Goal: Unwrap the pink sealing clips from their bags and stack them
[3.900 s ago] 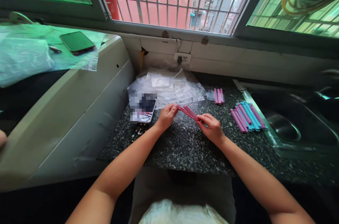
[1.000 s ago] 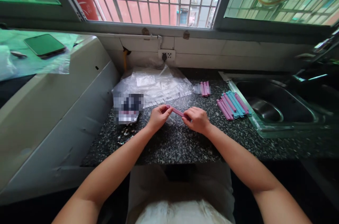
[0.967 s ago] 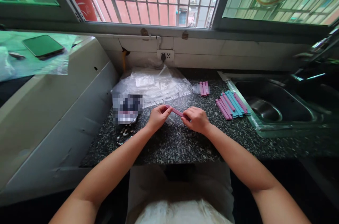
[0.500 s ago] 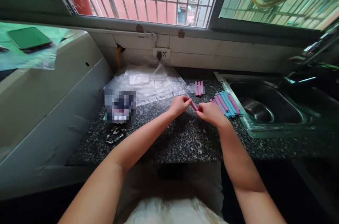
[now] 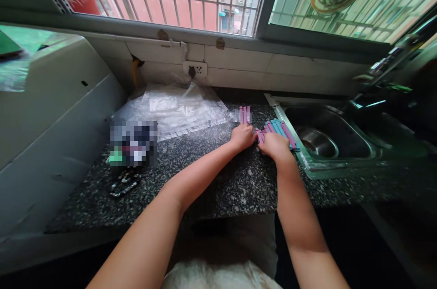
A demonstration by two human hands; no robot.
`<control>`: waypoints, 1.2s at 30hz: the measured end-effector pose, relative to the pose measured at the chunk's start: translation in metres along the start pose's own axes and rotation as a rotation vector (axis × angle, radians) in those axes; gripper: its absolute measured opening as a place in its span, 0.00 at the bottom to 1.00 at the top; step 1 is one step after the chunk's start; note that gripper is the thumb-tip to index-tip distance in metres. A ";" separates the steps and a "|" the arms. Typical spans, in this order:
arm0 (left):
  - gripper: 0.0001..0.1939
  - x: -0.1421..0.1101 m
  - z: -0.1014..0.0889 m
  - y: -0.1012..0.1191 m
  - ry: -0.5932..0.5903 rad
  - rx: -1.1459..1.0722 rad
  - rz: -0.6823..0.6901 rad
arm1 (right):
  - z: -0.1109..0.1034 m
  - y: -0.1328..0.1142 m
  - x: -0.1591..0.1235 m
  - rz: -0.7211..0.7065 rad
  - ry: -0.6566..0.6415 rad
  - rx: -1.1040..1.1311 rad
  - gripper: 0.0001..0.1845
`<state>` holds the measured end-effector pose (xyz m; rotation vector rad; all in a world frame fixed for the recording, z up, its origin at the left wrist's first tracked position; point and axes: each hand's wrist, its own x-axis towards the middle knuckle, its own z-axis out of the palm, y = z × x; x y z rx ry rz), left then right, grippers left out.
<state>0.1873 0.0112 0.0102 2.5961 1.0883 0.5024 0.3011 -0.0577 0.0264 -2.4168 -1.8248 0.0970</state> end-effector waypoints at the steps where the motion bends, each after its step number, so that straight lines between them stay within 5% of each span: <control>1: 0.17 0.000 0.001 0.001 0.000 0.015 0.011 | 0.003 0.003 0.003 0.025 0.008 -0.014 0.17; 15: 0.14 0.004 0.001 -0.006 0.030 0.038 -0.020 | 0.010 0.009 0.011 -0.042 0.070 -0.022 0.21; 22: 0.11 -0.013 -0.026 -0.036 0.105 -0.104 0.070 | -0.009 -0.004 0.002 0.138 0.014 0.030 0.16; 27: 0.09 -0.047 -0.059 -0.061 0.208 -0.384 0.171 | -0.008 -0.034 0.000 -0.030 0.147 0.506 0.15; 31: 0.09 -0.077 -0.078 -0.075 0.214 -0.466 0.197 | 0.006 -0.062 -0.005 -0.165 -0.005 0.984 0.20; 36: 0.09 -0.101 -0.088 -0.089 0.165 -0.440 0.186 | 0.016 -0.085 -0.016 -0.277 -0.014 1.105 0.18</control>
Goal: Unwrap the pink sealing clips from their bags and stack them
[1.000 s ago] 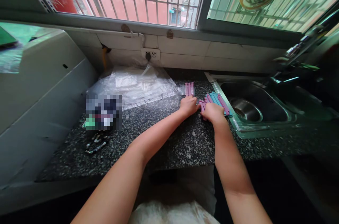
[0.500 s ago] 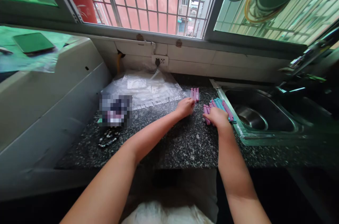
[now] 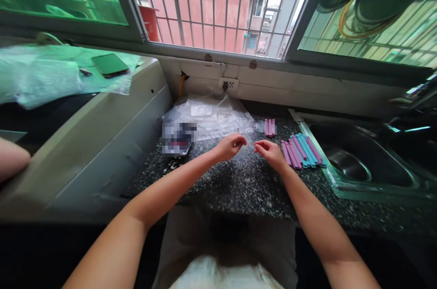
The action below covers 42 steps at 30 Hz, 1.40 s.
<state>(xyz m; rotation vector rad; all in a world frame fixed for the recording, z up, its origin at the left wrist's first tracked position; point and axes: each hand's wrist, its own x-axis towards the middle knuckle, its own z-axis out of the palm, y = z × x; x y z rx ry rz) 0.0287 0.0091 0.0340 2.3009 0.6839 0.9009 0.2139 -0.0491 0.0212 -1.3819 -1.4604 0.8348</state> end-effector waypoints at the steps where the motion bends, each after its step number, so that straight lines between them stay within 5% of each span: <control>1: 0.09 -0.002 -0.002 -0.001 -0.025 0.003 0.003 | 0.003 -0.001 -0.001 -0.008 -0.003 -0.004 0.17; 13: 0.08 -0.001 -0.045 -0.016 -0.097 0.007 -0.059 | 0.041 -0.021 0.022 -0.032 -0.034 -0.012 0.12; 19: 0.17 0.010 -0.074 -0.049 0.164 -0.140 -0.328 | 0.069 -0.028 0.068 -0.041 0.068 -0.039 0.10; 22: 0.11 0.017 -0.094 -0.073 0.251 -0.157 -0.534 | 0.087 -0.031 0.101 0.001 0.125 -0.091 0.10; 29: 0.06 0.035 -0.140 -0.119 0.368 0.141 -0.716 | 0.133 -0.026 0.170 0.053 0.108 -0.201 0.10; 42: 0.10 0.056 -0.151 -0.150 0.172 0.530 -0.863 | 0.164 -0.025 0.200 0.234 0.090 -0.645 0.13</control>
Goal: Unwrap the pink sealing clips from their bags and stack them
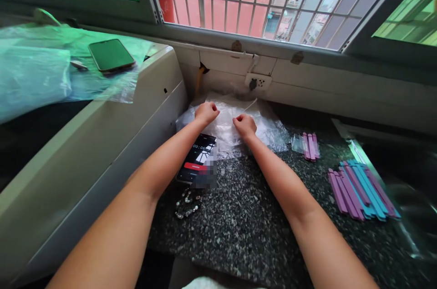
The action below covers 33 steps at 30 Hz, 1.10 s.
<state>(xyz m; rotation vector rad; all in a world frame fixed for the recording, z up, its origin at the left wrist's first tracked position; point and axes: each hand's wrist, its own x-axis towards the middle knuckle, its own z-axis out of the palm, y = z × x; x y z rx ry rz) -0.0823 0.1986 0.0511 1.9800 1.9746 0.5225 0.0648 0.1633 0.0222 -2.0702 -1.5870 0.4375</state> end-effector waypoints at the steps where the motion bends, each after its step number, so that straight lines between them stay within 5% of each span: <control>1: 0.10 0.001 0.001 0.000 -0.007 0.014 -0.004 | 0.001 0.000 0.000 0.002 -0.006 -0.010 0.13; 11: 0.08 0.002 0.007 -0.004 0.033 -0.003 -0.041 | -0.009 0.009 -0.002 -0.005 0.028 -0.066 0.15; 18: 0.09 -0.016 -0.001 0.012 0.165 -0.047 0.020 | -0.048 0.057 -0.028 -0.001 0.119 -0.182 0.13; 23: 0.09 -0.040 0.017 0.052 0.114 -0.175 0.214 | -0.083 0.107 -0.052 0.069 0.177 -0.198 0.13; 33: 0.09 -0.089 0.090 0.167 -0.088 -0.293 0.510 | -0.153 0.189 -0.083 0.303 0.224 -0.412 0.16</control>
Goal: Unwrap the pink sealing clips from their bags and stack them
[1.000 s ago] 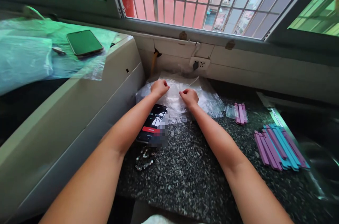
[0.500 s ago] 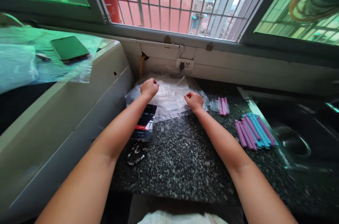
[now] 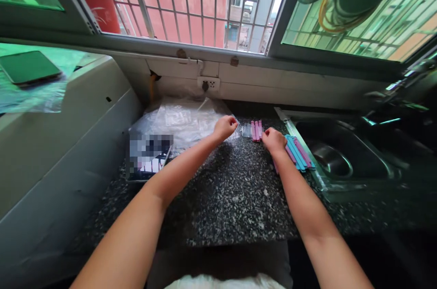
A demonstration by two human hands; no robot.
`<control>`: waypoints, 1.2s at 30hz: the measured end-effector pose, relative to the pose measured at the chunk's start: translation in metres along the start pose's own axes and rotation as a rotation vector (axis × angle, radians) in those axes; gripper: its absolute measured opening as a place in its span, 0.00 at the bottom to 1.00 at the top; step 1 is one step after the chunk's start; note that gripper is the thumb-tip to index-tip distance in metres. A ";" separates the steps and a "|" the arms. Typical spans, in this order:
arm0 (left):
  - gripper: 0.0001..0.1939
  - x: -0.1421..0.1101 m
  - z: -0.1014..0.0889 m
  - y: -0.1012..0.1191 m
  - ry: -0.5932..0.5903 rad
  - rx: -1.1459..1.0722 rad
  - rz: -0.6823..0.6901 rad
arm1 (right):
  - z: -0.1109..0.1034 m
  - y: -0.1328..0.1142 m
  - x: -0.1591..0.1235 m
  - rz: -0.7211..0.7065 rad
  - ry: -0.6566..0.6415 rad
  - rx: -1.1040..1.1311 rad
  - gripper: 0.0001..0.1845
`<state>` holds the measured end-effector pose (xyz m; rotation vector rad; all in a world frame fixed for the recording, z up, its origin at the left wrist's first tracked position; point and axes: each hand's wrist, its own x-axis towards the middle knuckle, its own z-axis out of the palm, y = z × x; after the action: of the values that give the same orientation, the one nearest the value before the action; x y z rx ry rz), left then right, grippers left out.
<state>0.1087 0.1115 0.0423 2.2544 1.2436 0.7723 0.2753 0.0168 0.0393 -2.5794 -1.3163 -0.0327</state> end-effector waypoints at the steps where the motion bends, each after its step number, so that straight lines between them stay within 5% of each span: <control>1: 0.10 0.005 0.009 0.008 -0.018 0.006 0.013 | 0.000 0.004 0.000 0.004 -0.014 -0.014 0.16; 8: 0.14 0.045 0.059 0.044 -0.083 0.097 0.042 | 0.007 0.007 0.001 -0.115 -0.056 -0.090 0.18; 16: 0.18 0.079 0.085 0.050 -0.197 0.198 0.002 | 0.007 0.008 0.003 -0.111 -0.063 -0.118 0.17; 25: 0.21 0.084 0.088 0.038 -0.241 0.227 0.017 | 0.004 -0.008 -0.005 -0.080 -0.133 -0.162 0.23; 36: 0.09 0.081 0.071 0.046 -0.186 -0.037 -0.023 | -0.001 -0.005 -0.003 -0.025 -0.188 -0.114 0.22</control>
<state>0.2190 0.1509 0.0388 2.2211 1.1560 0.5588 0.2697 0.0169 0.0409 -2.7175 -1.4507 0.1373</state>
